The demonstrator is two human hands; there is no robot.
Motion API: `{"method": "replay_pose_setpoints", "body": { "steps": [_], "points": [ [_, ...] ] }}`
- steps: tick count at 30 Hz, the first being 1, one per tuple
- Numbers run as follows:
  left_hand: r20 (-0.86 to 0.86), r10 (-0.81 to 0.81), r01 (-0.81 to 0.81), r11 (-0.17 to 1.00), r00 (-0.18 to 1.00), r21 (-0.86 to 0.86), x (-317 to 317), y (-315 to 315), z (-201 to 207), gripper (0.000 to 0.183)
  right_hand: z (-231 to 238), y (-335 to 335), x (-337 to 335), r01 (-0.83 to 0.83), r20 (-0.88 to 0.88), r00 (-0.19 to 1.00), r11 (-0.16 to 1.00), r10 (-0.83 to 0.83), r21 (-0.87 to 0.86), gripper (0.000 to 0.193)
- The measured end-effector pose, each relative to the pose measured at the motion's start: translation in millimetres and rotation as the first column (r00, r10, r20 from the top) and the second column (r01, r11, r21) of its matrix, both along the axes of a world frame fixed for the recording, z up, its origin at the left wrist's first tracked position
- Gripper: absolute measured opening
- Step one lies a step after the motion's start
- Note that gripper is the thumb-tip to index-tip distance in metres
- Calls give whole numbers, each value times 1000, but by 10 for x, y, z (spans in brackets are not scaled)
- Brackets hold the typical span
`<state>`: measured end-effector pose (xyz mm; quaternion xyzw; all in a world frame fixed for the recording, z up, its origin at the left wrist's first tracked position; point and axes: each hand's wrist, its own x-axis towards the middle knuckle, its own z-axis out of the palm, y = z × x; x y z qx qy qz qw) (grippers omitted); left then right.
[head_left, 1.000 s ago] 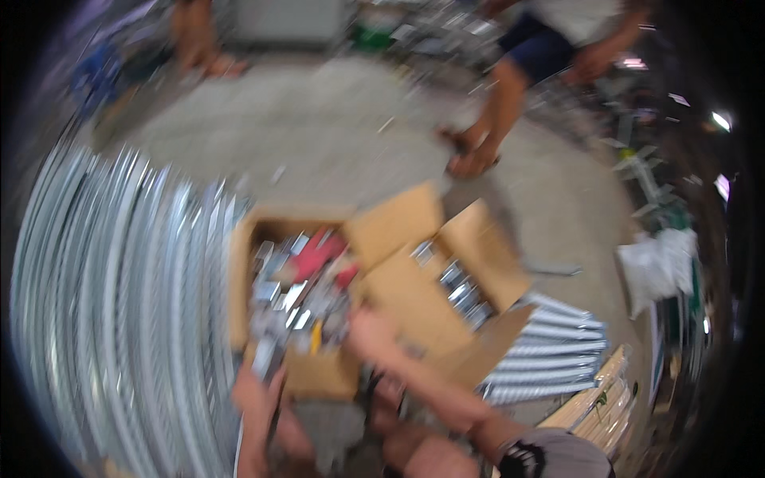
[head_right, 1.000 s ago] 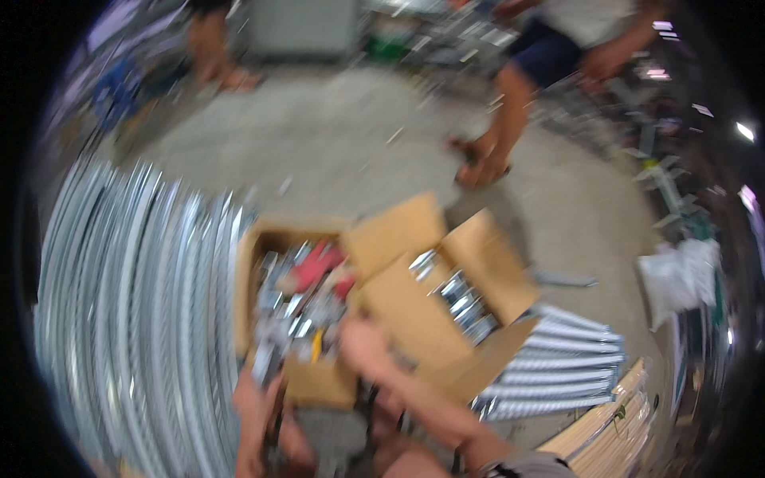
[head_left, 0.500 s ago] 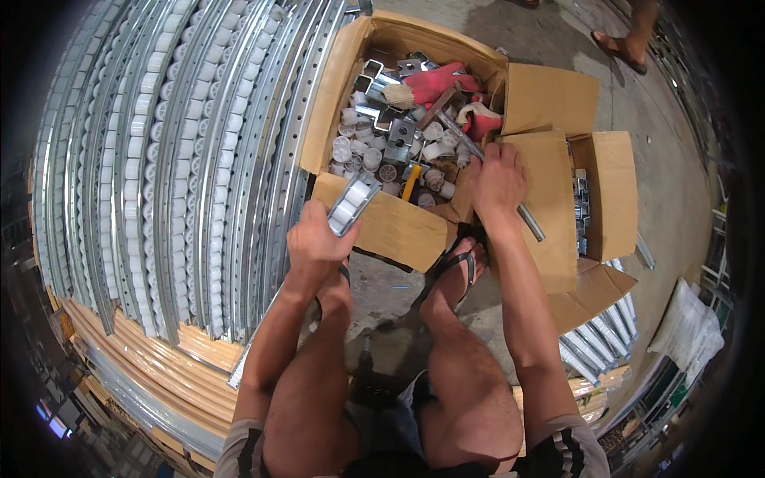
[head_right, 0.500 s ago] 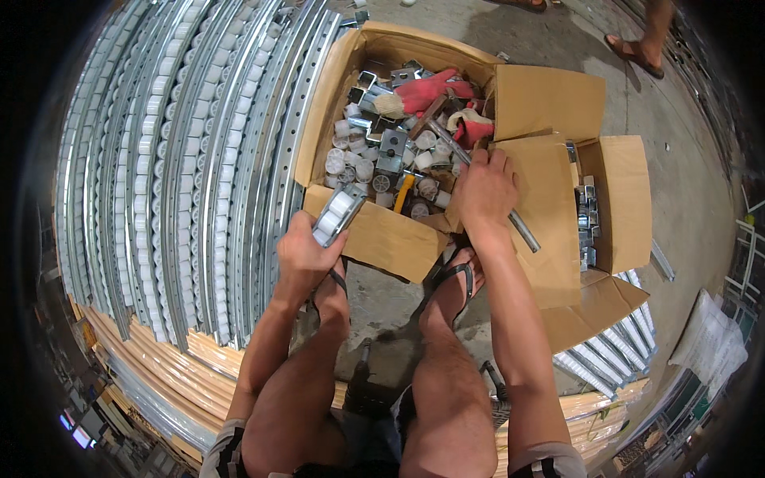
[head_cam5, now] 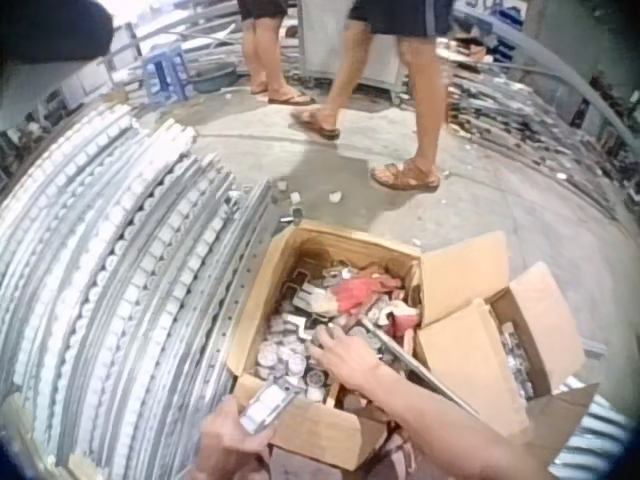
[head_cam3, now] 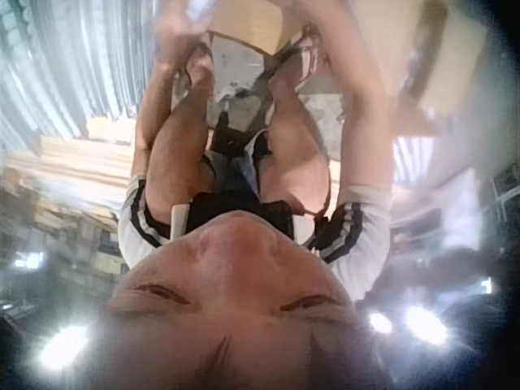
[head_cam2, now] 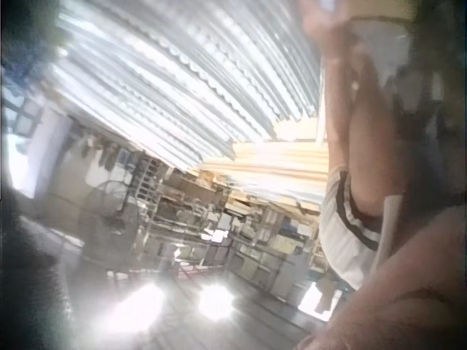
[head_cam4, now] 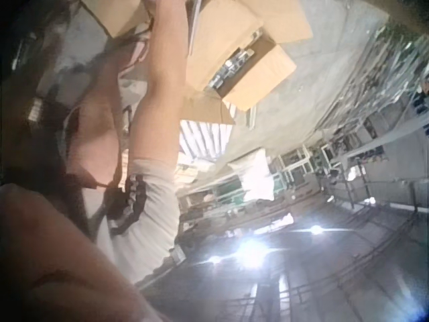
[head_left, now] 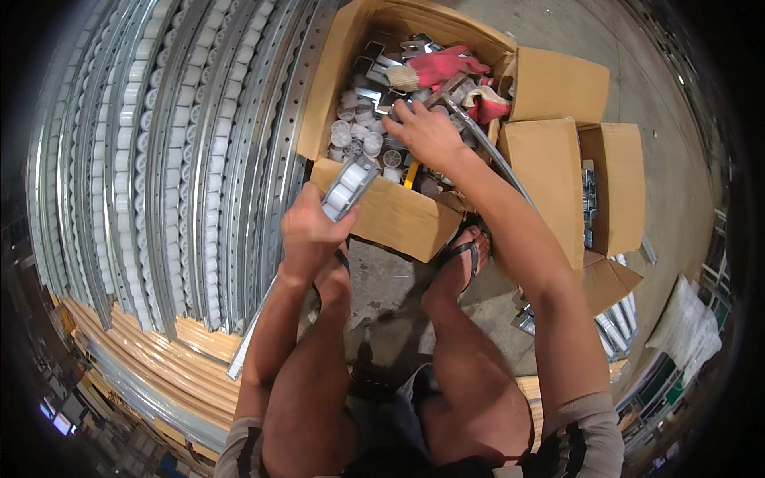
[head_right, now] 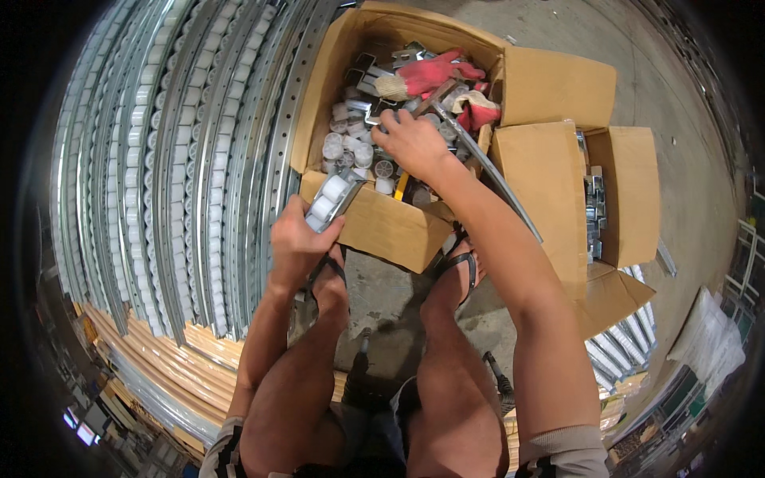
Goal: The person attaches metal brackets and plastic rollers to a long metal track piece using a small hammer and by hand, retrieving parts from cardboard boxes on the floor.
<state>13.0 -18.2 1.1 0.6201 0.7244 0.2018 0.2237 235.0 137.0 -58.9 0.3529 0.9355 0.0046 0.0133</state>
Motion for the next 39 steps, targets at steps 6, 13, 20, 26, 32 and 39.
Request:
{"method": "replay_pose_setpoints", "body": {
  "steps": [6, 13, 20, 26, 32, 39],
  "points": [
    [34, 14, -10, 994, 999, -108, -23, 31, 62, 49, 238, 263, -19, -99, 49, 993, 991, 104, -92, 26],
    [53, -27, 38, 976, 998, -215, -17, 93, 133, 55, 43, 221, 3, -280, -1, 960, 960, 280, 25, 24],
    [79, -77, 89, 983, 994, -159, -48, 70, 42, 59, 144, 531, 159, -323, -14, 947, 946, 322, -15, 22],
    [-103, -60, 39, 980, 993, -197, 83, 201, 66, 59, 628, 410, 133, -154, -436, 465, 414, -771, -897, 45],
    [-114, -37, 13, 980, 993, -199, 230, 326, 36, 54, 488, -126, 96, -559, -154, 212, 10, -965, -829, 46],
    [106, -60, 70, 993, 993, -95, 193, 267, 68, 43, 356, -335, 34, -629, -138, 200, -19, -970, -777, 46]
  ]
}}
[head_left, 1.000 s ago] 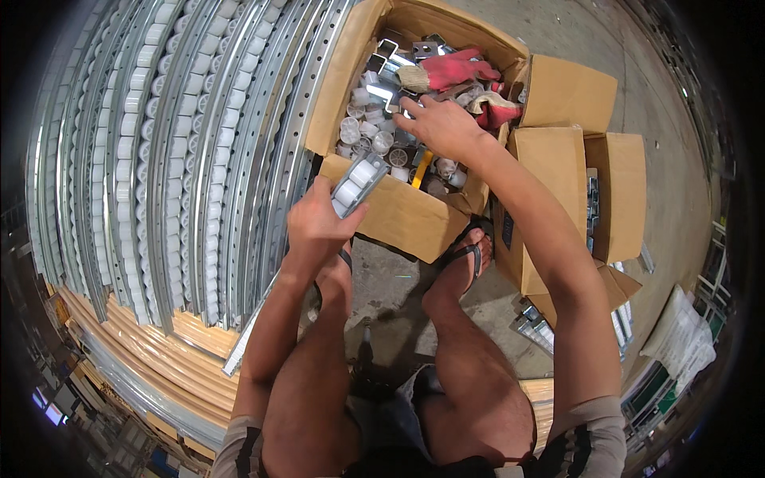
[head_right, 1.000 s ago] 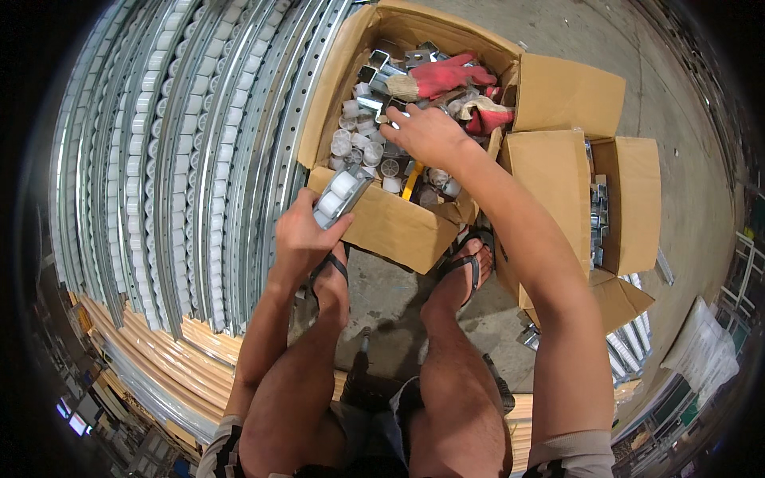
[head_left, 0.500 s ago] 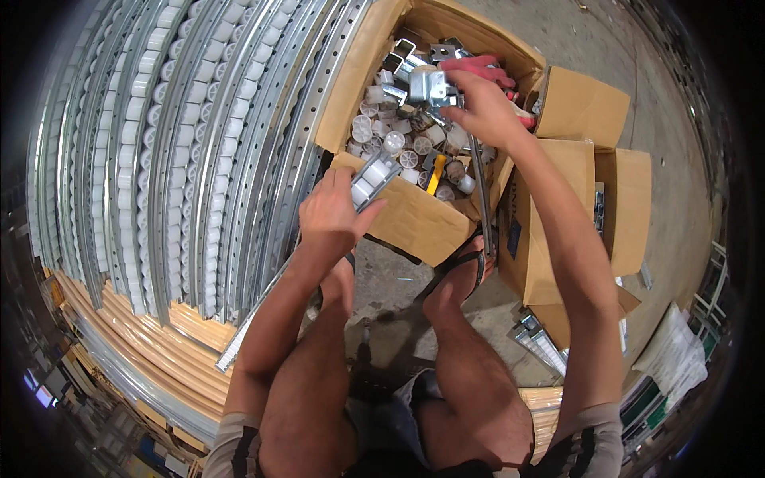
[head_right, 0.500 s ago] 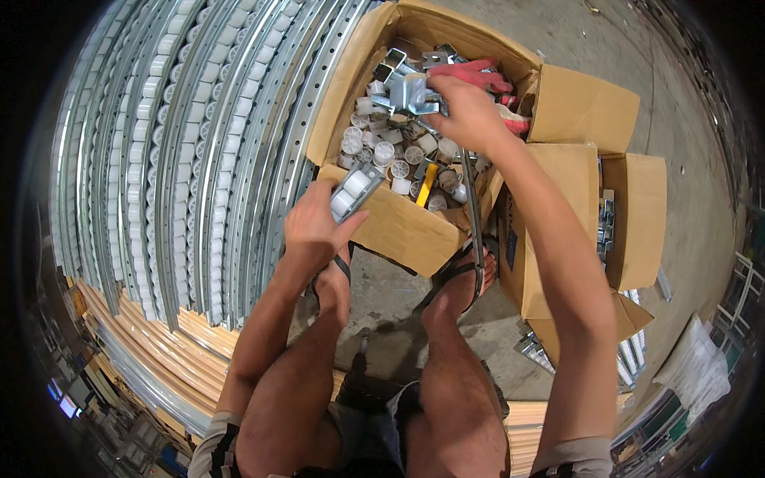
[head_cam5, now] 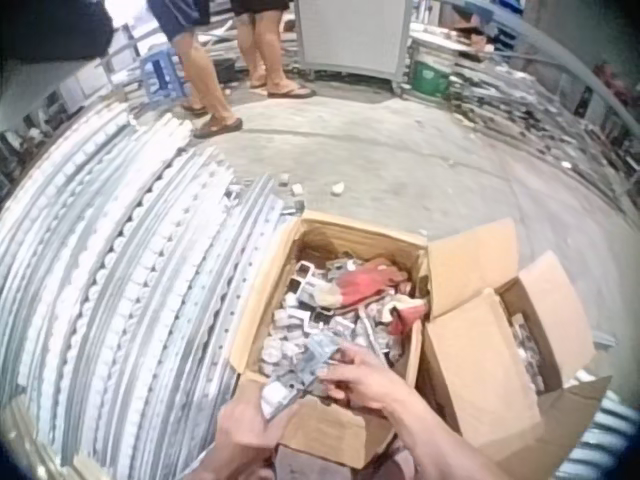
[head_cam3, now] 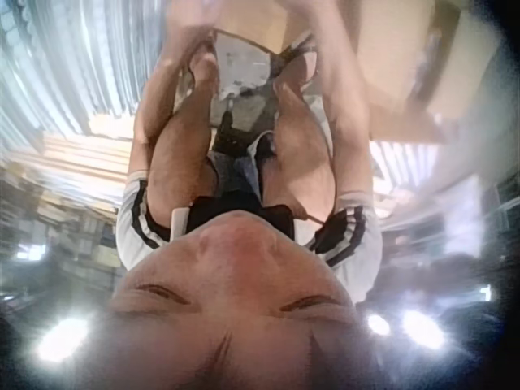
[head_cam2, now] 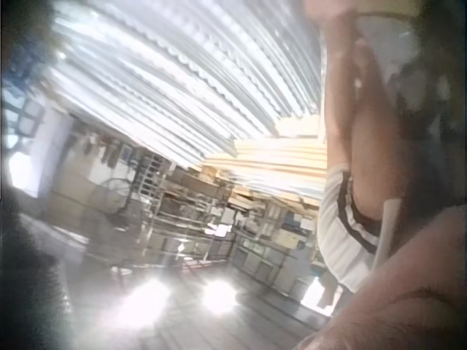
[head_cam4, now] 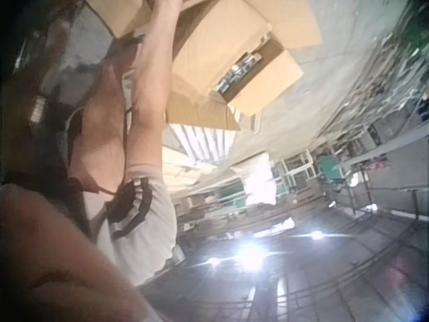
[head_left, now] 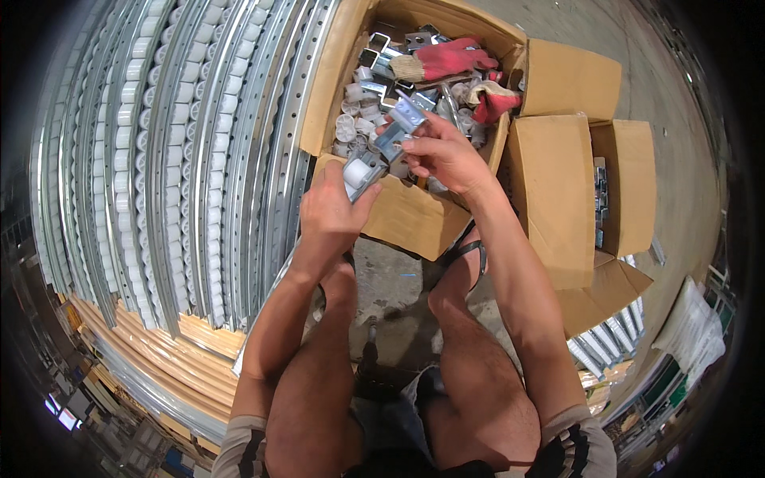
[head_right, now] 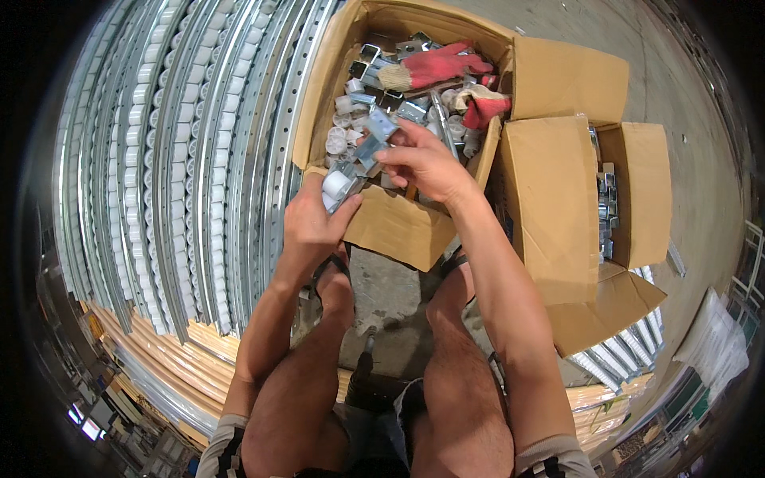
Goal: The person attaches metal brackets and plastic rollers to a long metal track piece using a small hammer and by hand, retrieving parts from cardboard boxes on the floor.
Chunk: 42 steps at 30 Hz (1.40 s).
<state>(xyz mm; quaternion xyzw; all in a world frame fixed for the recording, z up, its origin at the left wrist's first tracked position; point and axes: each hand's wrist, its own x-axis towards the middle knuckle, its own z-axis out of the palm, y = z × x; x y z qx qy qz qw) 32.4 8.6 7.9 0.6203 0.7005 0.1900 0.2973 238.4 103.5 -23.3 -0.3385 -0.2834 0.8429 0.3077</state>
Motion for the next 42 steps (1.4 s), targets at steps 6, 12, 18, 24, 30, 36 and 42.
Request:
{"method": "replay_pose_setpoints", "body": {
  "steps": [6, 12, 18, 24, 30, 36, 42],
  "points": [
    [47, -20, 20, 1000, 999, -17, 54, -1, 77, 39, -86, 42, -19, -55, 31, 998, 998, 55, -25, 42],
    [84, -56, 53, 998, 995, 39, 86, 5, 78, 35, -119, 35, -29, -60, 20, 998, 998, 61, -35, 38],
    [51, -51, 47, 996, 997, 83, 99, -7, 50, 33, -126, -1, -51, -31, 72, 997, 999, 29, 29, 38],
    [-26, -53, 53, 998, 998, 26, 100, 34, 44, 38, -122, -27, -62, 2, 37, 999, 999, -4, 42, 45],
    [-41, -56, 58, 998, 998, 37, 87, 34, -9, 49, -155, 0, -78, -20, -13, 1000, 999, 21, 41, 48],
    [-152, 8, -16, 999, 988, -50, 203, 138, 52, 62, -140, 50, -50, -95, 36, 995, 994, 94, 50, 49],
    [-184, 62, -68, 997, 981, -27, 283, 229, 29, 70, -201, 58, -42, -116, 41, 993, 988, 113, 99, 52]
  ]
}}
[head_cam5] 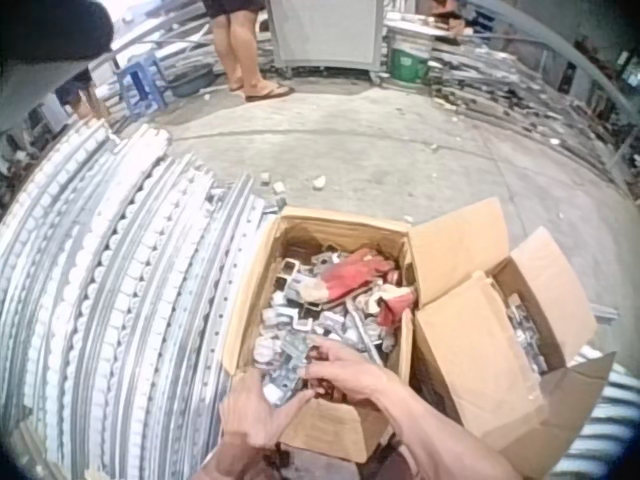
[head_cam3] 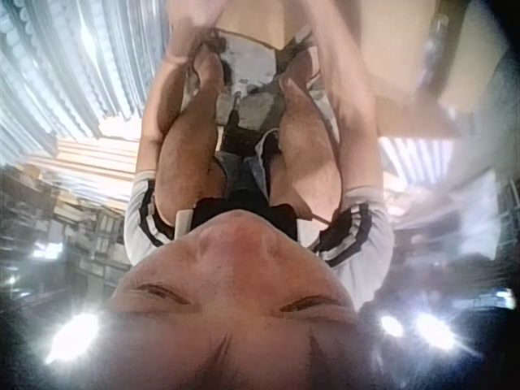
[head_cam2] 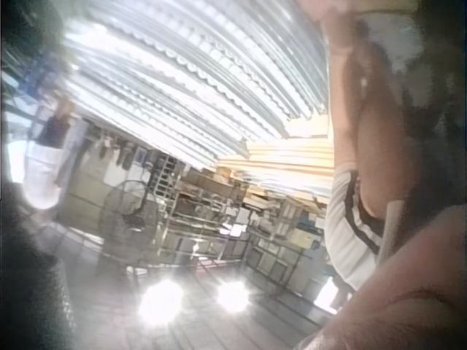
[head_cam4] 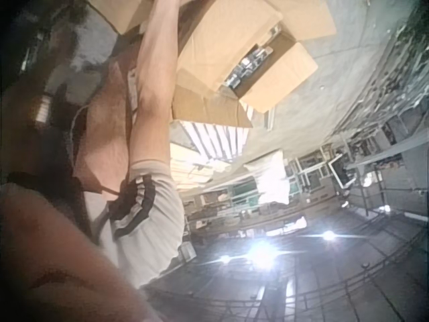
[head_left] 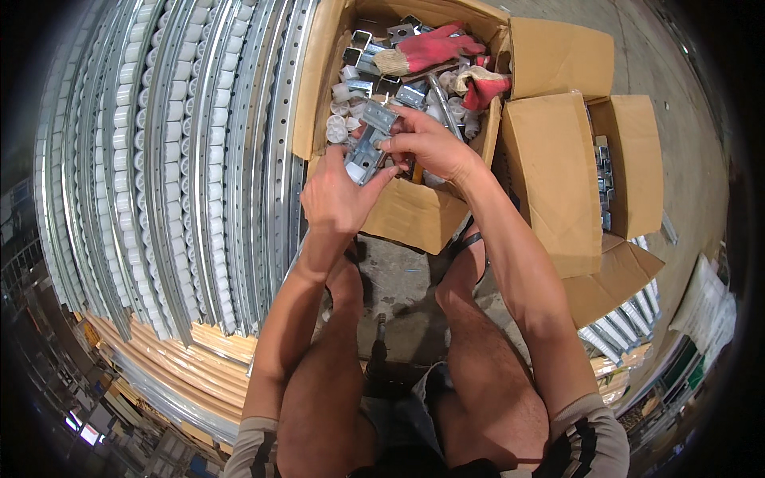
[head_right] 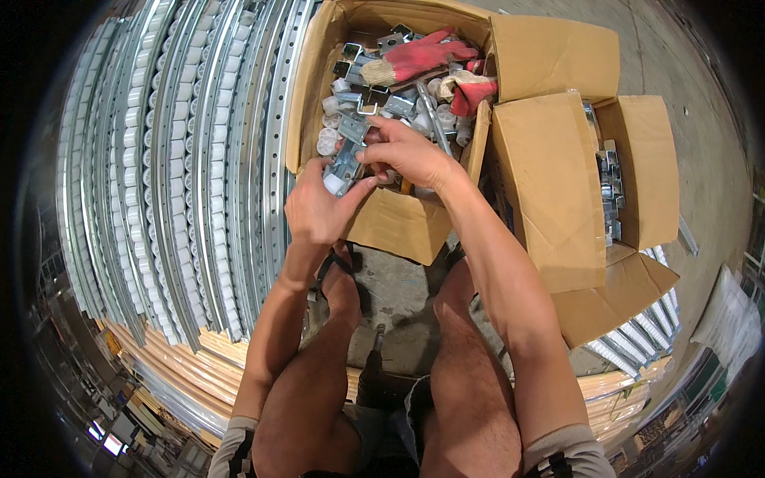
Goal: The person attaches metal brackets and plastic rollers to a long metal track piece using a small hammer and by hand, retrieving parts from cardboard boxes on the floor.
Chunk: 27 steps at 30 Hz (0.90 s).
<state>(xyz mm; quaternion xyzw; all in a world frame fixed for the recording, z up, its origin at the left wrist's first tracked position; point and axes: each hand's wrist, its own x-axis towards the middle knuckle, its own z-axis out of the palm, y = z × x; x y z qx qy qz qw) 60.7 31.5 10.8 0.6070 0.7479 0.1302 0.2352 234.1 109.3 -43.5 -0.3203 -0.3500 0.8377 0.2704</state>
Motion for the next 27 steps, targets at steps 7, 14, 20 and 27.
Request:
{"method": "replay_pose_setpoints", "body": {
  "steps": [7, 14, 20, 27],
  "points": [
    [104, -25, 19, 998, 994, 58, -8, 18, -32, 70, 48, -9, 41, -21, 55, 998, 999, 19, 43, 50],
    [132, -50, 42, 997, 990, 60, 6, 13, -40, 67, -32, -44, 61, -2, 7, 1000, 1000, 2, 25, 44],
    [139, -27, 22, 999, 990, 40, 12, 35, -19, 63, 55, -39, 62, -25, 13, 1000, 1000, 25, 4, 49],
    [164, -20, 17, 1000, 986, 20, 21, 66, -1, 62, 45, -45, 48, -3, -20, 1000, 1000, 4, 18, 48]
  ]
}}
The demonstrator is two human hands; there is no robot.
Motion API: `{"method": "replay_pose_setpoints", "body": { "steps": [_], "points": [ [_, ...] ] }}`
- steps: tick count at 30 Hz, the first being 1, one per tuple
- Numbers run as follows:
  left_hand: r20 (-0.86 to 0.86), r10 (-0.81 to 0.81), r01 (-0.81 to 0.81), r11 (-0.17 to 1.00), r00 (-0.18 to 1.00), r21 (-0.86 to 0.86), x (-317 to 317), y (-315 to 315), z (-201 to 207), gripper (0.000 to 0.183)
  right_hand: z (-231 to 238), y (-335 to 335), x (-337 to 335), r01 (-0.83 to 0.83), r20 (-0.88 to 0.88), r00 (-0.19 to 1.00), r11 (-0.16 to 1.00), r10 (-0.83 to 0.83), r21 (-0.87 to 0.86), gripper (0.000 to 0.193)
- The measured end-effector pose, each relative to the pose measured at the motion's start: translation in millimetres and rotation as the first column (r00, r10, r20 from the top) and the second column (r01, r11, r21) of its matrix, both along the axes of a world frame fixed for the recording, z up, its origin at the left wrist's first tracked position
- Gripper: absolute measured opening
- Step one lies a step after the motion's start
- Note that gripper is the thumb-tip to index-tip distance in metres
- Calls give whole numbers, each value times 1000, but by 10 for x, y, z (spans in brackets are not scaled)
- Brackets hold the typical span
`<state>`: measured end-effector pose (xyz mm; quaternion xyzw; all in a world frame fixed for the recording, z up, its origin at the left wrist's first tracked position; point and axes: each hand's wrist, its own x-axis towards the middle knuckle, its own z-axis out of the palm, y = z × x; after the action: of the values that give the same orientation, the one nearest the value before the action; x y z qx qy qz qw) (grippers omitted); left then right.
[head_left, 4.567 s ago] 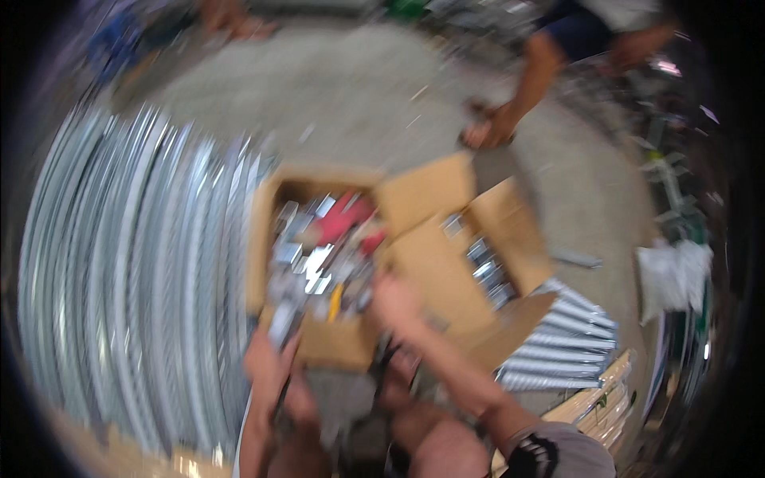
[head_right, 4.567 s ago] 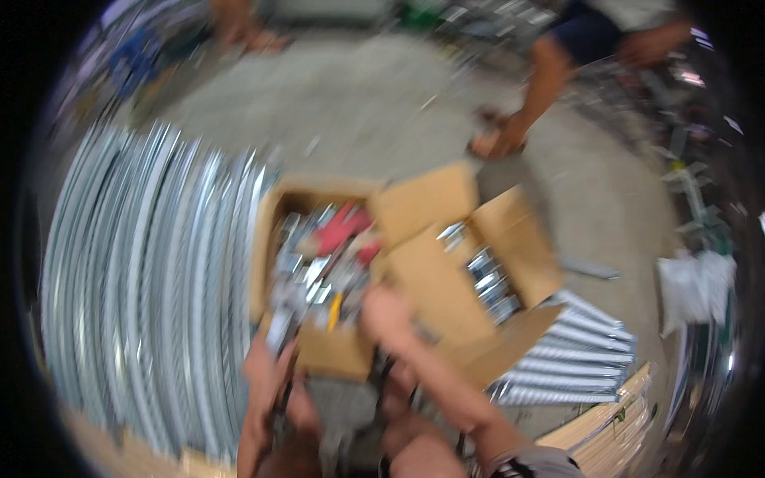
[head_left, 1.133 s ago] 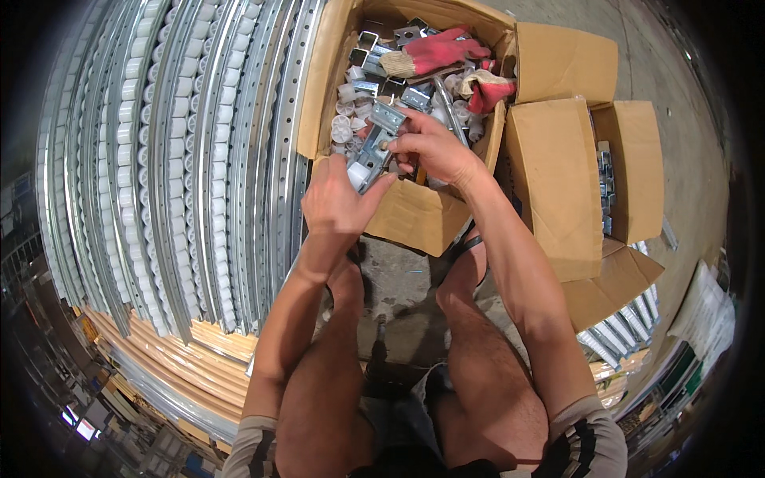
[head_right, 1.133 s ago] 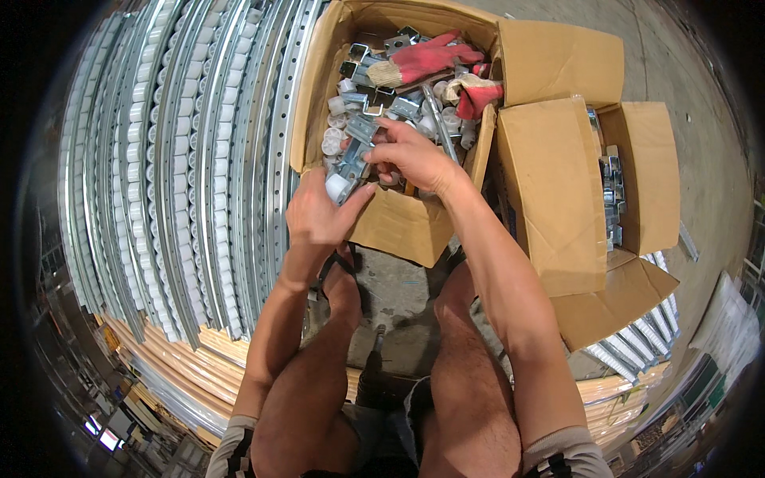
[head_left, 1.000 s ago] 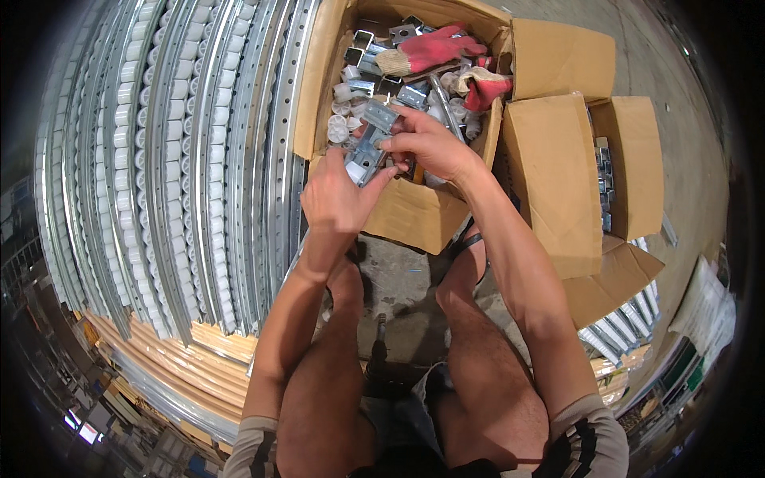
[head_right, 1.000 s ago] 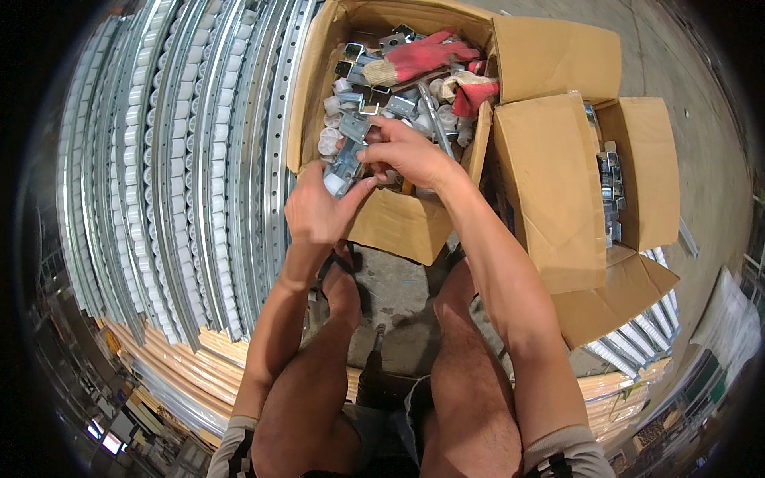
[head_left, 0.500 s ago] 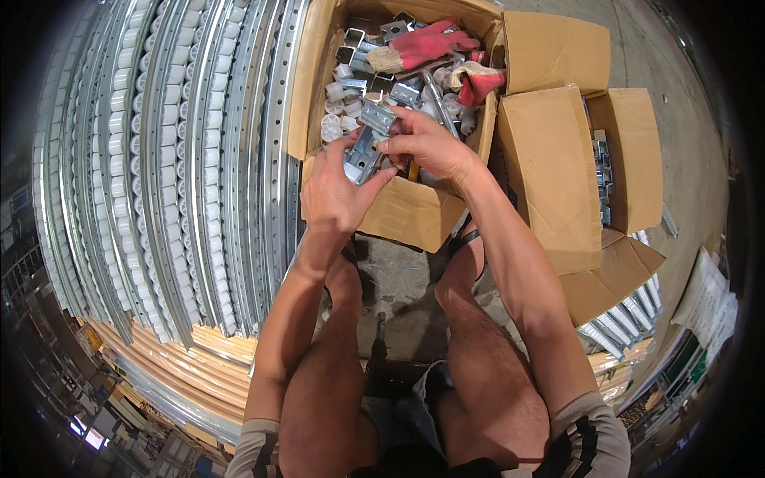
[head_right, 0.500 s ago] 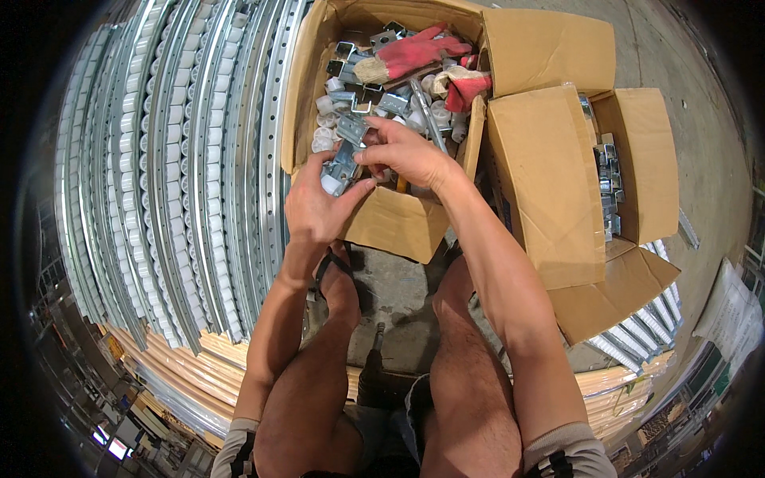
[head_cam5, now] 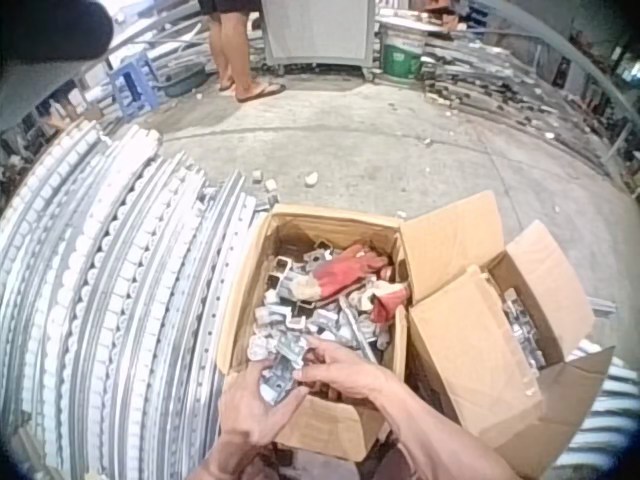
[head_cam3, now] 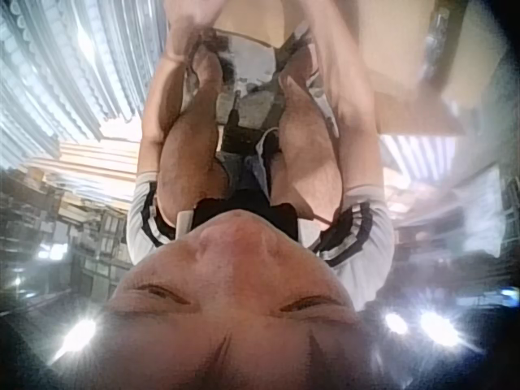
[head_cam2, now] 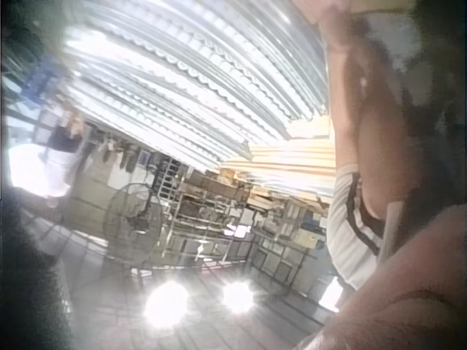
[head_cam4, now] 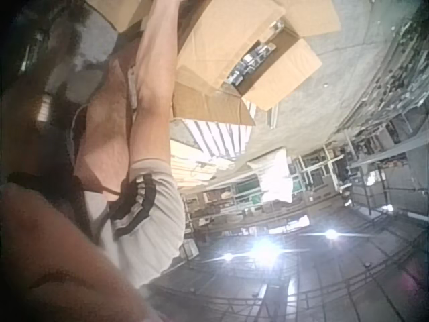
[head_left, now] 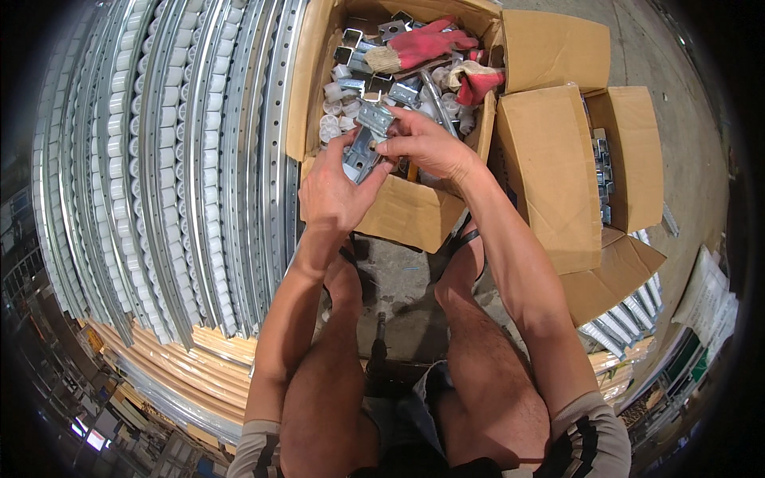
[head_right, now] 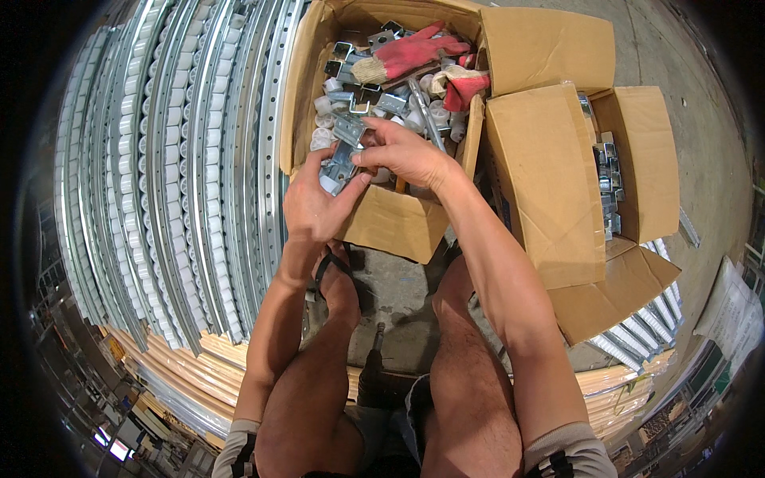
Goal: The person attaches metal brackets and plastic rollers to a long metal track piece using a small hammer and by hand, retrieving parts from cardboard boxes on the floor.
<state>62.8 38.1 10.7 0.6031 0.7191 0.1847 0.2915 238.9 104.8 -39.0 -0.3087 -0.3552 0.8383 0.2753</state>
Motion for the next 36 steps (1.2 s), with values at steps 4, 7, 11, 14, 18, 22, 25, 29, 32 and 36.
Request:
{"method": "replay_pose_setpoints", "body": {
  "steps": [4, 7, 11, 14, 18, 22, 25, 29, 32, 36],
  "points": [
    [1, -9, 9, 1000, 1000, 4, 9, 3, 4, 64, -54, 18, 22, -14, -2, 1000, 1000, 14, 9, 48],
    [-9, -15, 15, 1000, 1000, 27, -2, -5, -23, 65, -80, 35, 31, -24, 11, 1000, 1000, 24, 8, 47],
    [-5, -19, 19, 1000, 1000, 21, -3, 3, -40, 67, -129, 13, 17, 11, -13, 1000, 999, -12, -45, 45],
    [-27, -33, 32, 999, 999, -23, -1, 13, -5, 68, -118, 9, 18, 15, -37, 999, 999, -16, -49, 43],
    [-54, -30, 27, 998, 998, -59, -15, 22, -7, 68, -145, 6, 10, 14, -79, 997, 996, -20, -83, 41],
    [-42, -35, 33, 999, 999, -35, -18, 19, -34, 69, -169, 18, 14, 3, -95, 995, 997, -10, -72, 41],
    [-59, -33, 30, 999, 998, -45, 4, 26, -18, 69, -225, 37, 40, -32, -88, 996, 996, 25, -79, 57],
    [-92, -38, 36, 999, 995, -23, 20, 20, -8, 70, -198, 22, 25, -38, -90, 996, 994, 29, -101, 66],
    [-84, -44, 44, 999, 996, 6, 12, 18, -23, 70, -173, 4, -10, 3, -80, 997, 996, -10, -91, 54],
    [-48, -48, 50, 998, 998, 38, 42, 17, -12, 68, -172, -6, 45, 2, -29, 1000, 996, -5, -91, 57]
  ]
}}
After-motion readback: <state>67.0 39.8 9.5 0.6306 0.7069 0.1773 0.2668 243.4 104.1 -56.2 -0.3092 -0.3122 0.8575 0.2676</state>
